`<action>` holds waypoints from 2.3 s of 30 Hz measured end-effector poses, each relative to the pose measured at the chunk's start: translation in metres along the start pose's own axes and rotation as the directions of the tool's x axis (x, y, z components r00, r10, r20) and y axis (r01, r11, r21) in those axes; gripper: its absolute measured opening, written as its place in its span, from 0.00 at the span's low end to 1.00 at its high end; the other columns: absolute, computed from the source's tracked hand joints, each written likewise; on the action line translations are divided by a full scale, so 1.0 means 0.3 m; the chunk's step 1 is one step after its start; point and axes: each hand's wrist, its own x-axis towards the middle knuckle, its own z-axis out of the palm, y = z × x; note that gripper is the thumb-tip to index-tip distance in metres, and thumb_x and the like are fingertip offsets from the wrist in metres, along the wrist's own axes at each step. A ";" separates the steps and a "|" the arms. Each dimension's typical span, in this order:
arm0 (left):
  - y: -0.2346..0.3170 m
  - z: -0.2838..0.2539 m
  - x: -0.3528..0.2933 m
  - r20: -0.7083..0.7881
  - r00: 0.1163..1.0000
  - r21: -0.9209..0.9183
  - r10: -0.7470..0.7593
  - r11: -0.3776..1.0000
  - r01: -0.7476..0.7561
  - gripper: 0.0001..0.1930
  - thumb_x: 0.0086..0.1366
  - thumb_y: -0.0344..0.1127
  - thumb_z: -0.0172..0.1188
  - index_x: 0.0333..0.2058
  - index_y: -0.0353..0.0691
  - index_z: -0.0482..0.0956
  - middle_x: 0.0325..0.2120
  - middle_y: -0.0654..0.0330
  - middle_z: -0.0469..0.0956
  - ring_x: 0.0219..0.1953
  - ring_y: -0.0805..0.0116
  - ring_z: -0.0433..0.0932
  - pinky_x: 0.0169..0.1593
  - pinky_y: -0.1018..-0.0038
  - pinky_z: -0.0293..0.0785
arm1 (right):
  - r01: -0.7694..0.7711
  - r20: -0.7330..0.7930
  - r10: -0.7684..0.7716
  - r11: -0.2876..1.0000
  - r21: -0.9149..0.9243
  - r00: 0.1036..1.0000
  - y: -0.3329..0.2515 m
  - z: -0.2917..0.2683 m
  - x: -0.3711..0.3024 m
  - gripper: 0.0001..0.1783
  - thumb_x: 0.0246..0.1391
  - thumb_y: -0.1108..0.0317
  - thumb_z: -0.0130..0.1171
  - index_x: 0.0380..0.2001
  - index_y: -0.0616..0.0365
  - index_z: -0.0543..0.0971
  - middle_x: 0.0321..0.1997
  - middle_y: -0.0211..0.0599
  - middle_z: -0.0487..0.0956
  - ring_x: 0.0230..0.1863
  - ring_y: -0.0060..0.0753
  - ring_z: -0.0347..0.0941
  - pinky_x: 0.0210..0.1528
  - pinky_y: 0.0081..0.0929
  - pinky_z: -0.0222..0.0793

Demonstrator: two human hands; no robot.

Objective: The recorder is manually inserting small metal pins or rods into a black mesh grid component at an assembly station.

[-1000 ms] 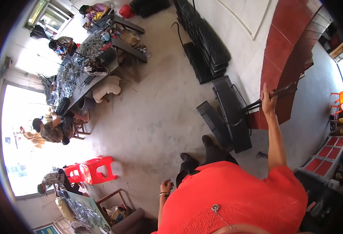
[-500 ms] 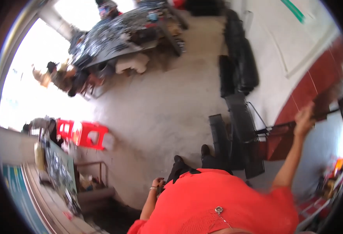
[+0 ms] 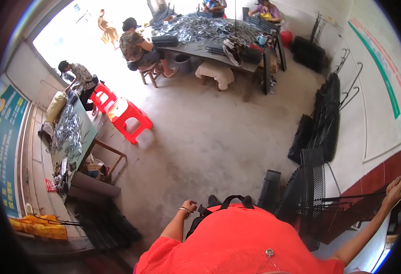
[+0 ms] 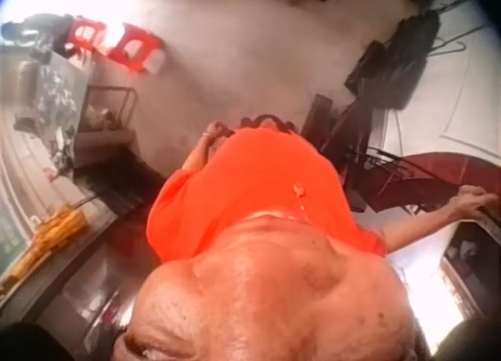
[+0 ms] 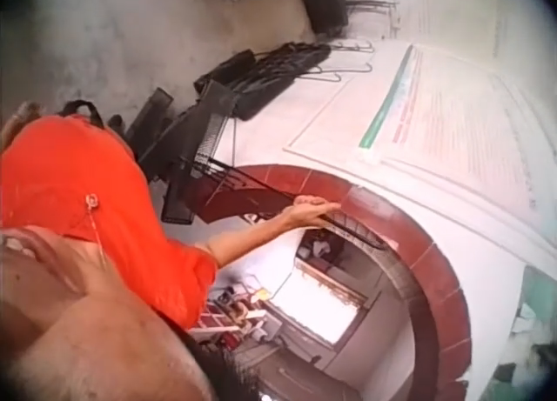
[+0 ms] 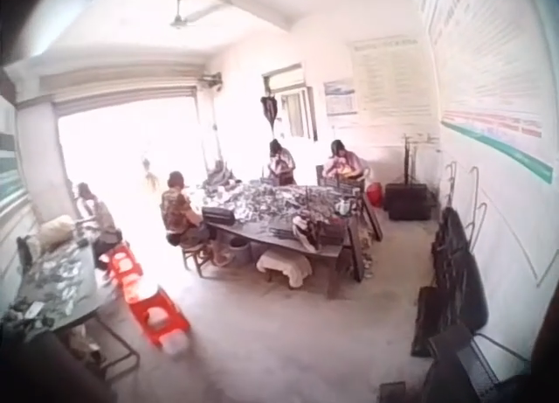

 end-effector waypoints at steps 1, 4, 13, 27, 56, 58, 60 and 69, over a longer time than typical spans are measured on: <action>0.015 -0.019 -0.036 0.019 0.998 0.007 -0.066 0.998 0.066 0.16 0.54 0.29 0.50 0.42 0.36 0.76 0.27 0.57 0.80 0.27 0.70 0.79 0.28 0.75 0.75 | -0.038 -0.061 0.038 0.999 0.001 0.997 0.009 0.002 0.001 0.24 0.58 0.50 0.48 0.13 0.51 0.67 0.12 0.23 0.58 0.09 0.11 0.49 0.10 0.15 0.38; -0.094 -0.042 -0.042 0.000 0.989 -0.028 -0.148 0.989 0.148 0.16 0.54 0.28 0.50 0.42 0.36 0.76 0.27 0.56 0.80 0.27 0.69 0.79 0.27 0.75 0.75 | -0.034 -0.179 0.030 0.999 -0.020 0.983 0.043 0.008 -0.014 0.21 0.56 0.48 0.51 0.20 0.53 0.76 0.14 0.23 0.65 0.10 0.11 0.55 0.11 0.12 0.43; -0.476 -0.152 0.207 0.369 0.854 0.883 0.367 0.148 -0.445 0.13 0.52 0.24 0.51 0.38 0.35 0.78 0.21 0.57 0.78 0.23 0.67 0.77 0.26 0.70 0.76 | -0.244 0.345 0.079 0.848 0.470 0.935 0.340 -0.037 -0.014 0.13 0.60 0.53 0.42 0.29 0.46 0.69 0.16 0.20 0.60 0.12 0.13 0.51 0.11 0.15 0.46; 0.724 0.223 0.030 0.270 0.837 0.090 0.476 0.853 -0.514 0.11 0.61 0.31 0.53 0.39 0.32 0.74 0.26 0.61 0.77 0.28 0.75 0.75 0.31 0.80 0.71 | -0.149 0.020 0.149 0.989 -0.006 0.989 0.348 -0.033 -0.324 0.29 0.61 0.49 0.43 0.10 0.55 0.62 0.09 0.22 0.58 0.10 0.14 0.53 0.12 0.16 0.45; 1.097 1.404 -0.278 0.791 -0.119 0.091 0.600 -0.308 -0.947 0.11 0.53 0.30 0.50 0.36 0.42 0.75 0.45 0.60 0.67 0.56 0.62 0.60 0.56 0.64 0.59 | -0.119 0.350 0.174 0.977 -0.174 0.920 0.396 -0.115 -0.715 0.25 0.63 0.64 0.35 0.11 0.61 0.59 0.09 0.31 0.58 0.10 0.22 0.53 0.14 0.23 0.45; 1.084 1.412 -0.234 0.787 -0.140 0.020 0.601 -0.252 -0.968 0.11 0.53 0.29 0.50 0.37 0.42 0.74 0.46 0.61 0.67 0.56 0.62 0.60 0.54 0.64 0.62 | -0.109 0.348 0.159 0.981 -0.161 0.924 0.386 -0.099 -0.788 0.24 0.63 0.64 0.35 0.12 0.60 0.60 0.09 0.31 0.59 0.11 0.21 0.53 0.14 0.22 0.45; 1.066 1.429 -0.208 0.827 -0.110 -0.016 0.552 -0.172 -0.985 0.14 0.54 0.28 0.49 0.40 0.42 0.73 0.47 0.60 0.66 0.51 0.60 0.67 0.48 0.64 0.70 | -0.073 0.372 0.133 0.983 -0.171 0.919 0.358 -0.078 -0.813 0.24 0.63 0.63 0.36 0.12 0.60 0.60 0.09 0.32 0.59 0.11 0.22 0.53 0.14 0.22 0.44; 1.160 1.577 -0.006 0.901 0.050 -0.007 0.431 0.130 -0.992 0.14 0.52 0.42 0.60 0.32 0.37 0.77 0.23 0.54 0.74 0.36 0.56 0.72 0.40 0.67 0.70 | -0.128 0.226 0.157 0.982 -0.140 0.961 0.334 -0.149 -0.834 0.25 0.62 0.61 0.38 0.12 0.62 0.60 0.09 0.31 0.59 0.10 0.23 0.52 0.13 0.23 0.43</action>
